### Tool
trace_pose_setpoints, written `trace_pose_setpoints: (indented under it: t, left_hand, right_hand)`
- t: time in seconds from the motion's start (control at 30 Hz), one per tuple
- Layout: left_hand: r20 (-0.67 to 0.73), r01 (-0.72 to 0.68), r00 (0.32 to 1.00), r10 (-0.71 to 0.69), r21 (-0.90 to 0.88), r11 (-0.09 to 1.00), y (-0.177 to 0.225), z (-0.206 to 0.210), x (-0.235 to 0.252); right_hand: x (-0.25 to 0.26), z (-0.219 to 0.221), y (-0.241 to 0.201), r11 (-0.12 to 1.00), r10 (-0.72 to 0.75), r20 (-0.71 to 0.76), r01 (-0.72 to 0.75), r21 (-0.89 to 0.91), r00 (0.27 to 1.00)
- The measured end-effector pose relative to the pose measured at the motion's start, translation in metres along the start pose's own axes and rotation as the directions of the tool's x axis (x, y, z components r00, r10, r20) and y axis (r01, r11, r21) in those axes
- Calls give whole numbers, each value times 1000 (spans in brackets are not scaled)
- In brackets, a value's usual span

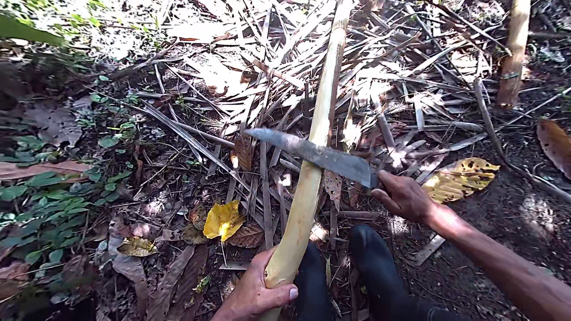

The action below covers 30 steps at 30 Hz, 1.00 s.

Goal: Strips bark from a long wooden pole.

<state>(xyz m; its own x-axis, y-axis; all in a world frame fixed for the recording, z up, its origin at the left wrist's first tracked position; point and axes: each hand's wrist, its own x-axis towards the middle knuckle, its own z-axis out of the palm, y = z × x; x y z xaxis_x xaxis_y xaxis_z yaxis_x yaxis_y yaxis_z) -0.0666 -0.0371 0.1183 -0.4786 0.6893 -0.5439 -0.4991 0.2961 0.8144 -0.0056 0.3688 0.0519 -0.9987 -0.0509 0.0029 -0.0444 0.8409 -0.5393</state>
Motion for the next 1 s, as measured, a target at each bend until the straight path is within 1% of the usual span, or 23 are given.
trace_pose_setpoints:
  t: [0.07, 0.1, 0.17, 0.2, 0.23, 0.3, 0.33, 0.37, 0.4, 0.43, 0.53, 0.57, 0.6, 0.63, 0.67, 0.7, 0.73, 0.77, 0.87, 0.9, 0.93, 0.97, 1.0]
  left_hand:
    - [-12, 13, 1000, -13, 13, 1000, -1, 1, -1]
    - [-27, 31, 999, -31, 18, 999, -2, 2, -2]
    - [-90, 109, 990, -106, 23, 994, -1, 7, -7]
    - [-106, 128, 986, -125, 22, 992, -2, 8, -7]
    - [-95, 104, 990, -101, 34, 994, -5, 7, -5]
    - [-33, 8, 999, -6, 54, 998, -12, 4, 3]
    - [-27, -18, 999, 19, 60, 998, -15, 4, 5]
    - [-25, -35, 999, 37, 66, 997, -17, 4, 5]
    - [-24, -45, 999, 47, 70, 997, -18, 5, 6]
    - [-23, -47, 999, 48, 66, 997, -18, 5, 7]
    - [-49, -19, 999, 22, 73, 997, -19, 6, 8]
    - [-53, -12, 998, 16, 75, 997, -18, 7, 8]
    - [-50, -10, 999, 14, 74, 997, -17, 7, 7]
    - [-50, -10, 999, 13, 72, 997, -16, 7, 6]
    - [-52, -10, 999, 14, 76, 997, -16, 8, 5]
    - [-52, -12, 998, 16, 79, 997, -16, 8, 5]
    - [-49, -18, 999, 22, 77, 997, -16, 6, 5]
    - [-49, -24, 998, 28, 76, 997, -16, 5, 6]
    - [-51, -31, 998, 36, 84, 996, -20, 5, 5]
    - [-55, -32, 998, 37, 93, 995, -21, 6, 5]
    - [-58, -30, 998, 37, 103, 994, -21, 6, 5]
    - [-59, -28, 998, 34, 110, 994, -21, 6, 5]
    - [-62, -22, 998, 28, 108, 994, -20, 7, 5]
  right_hand:
    - [-27, 8, -32, 991, -135, 50, 135, 1, 990]
    - [-39, 8, -46, 982, -185, 75, 188, -34, 980]
    - [-56, 3, -63, 958, -236, 115, 250, -137, 965]
    - [-60, 1, -65, 955, -227, 114, 244, -171, 967]
    - [-63, -2, -62, 962, -180, 103, 197, -189, 978]
    - [-60, -11, -48, 986, 0, 65, 10, -164, 998]
    - [-55, -16, -37, 987, 76, 44, -69, -148, 996]
    - [-52, -21, -27, 984, 116, 44, -109, -143, 992]
    - [-50, -24, -22, 985, 113, 57, -104, -137, 992]
    - [-50, -24, -21, 989, 76, 79, -65, -132, 994]
    - [-48, -10, -31, 982, -118, 126, 134, -133, 985]
    - [-40, -6, -29, 983, -125, 116, 139, -122, 985]
    - [-30, -2, -23, 992, -72, 86, 80, -96, 994]
    - [-18, -1, -15, 998, 28, 45, -25, -64, 999]
    - [-6, -1, -4, 991, 122, 8, -121, -56, 992]
    - [3, -3, 7, 982, 184, -8, -184, -52, 983]
    - [8, -7, 15, 981, 186, -18, -187, -52, 982]
    - [9, -9, 17, 987, 153, -19, -154, -50, 988]
    - [2, -9, 2, 996, -22, 53, 26, -85, 998]
    - [4, -8, 0, 993, -52, 59, 57, -98, 997]
    - [9, -5, 5, 994, -44, 33, 47, -101, 998]
    - [14, -3, 16, 996, 22, 4, -21, -85, 1000]
    - [20, -4, 31, 990, 128, -19, -128, -52, 992]
